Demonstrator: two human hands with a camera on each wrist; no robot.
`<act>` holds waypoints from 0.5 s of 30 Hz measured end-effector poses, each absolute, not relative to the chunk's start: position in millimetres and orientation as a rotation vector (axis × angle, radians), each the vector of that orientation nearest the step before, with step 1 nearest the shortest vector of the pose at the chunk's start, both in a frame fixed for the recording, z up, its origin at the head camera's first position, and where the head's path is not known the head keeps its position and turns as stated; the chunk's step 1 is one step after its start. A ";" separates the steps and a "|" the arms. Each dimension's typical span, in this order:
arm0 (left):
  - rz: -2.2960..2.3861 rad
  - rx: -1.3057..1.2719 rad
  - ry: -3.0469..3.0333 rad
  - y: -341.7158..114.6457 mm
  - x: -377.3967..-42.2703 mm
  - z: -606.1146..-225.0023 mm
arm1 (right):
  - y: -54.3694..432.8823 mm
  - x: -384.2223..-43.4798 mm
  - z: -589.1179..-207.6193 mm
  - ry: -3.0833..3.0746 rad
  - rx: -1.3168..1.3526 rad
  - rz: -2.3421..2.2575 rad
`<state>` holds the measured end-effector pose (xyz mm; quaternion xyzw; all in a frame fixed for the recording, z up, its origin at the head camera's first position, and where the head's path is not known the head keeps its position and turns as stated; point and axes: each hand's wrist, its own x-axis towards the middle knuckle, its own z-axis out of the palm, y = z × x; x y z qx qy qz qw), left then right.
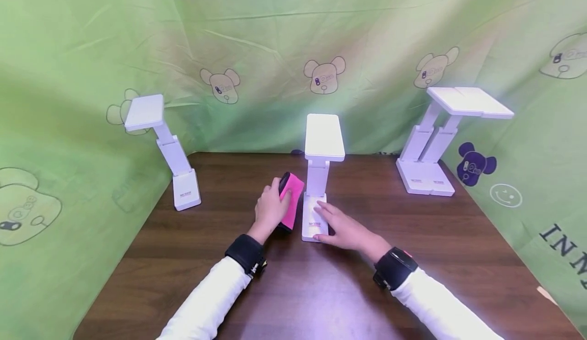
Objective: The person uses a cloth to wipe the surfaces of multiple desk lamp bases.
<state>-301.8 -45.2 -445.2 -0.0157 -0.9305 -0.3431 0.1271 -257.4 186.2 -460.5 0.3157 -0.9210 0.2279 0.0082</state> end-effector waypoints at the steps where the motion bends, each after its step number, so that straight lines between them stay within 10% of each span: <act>1: -0.971 -0.033 -2.724 -44.6 -305.3 -446.3 | 187.8 -257.3 -461.4 -2.896 1.016 0.679; 15: -0.827 -0.178 -2.745 -20.9 -331.2 -456.9 | 182.4 -255.2 -465.2 -2.892 1.078 0.500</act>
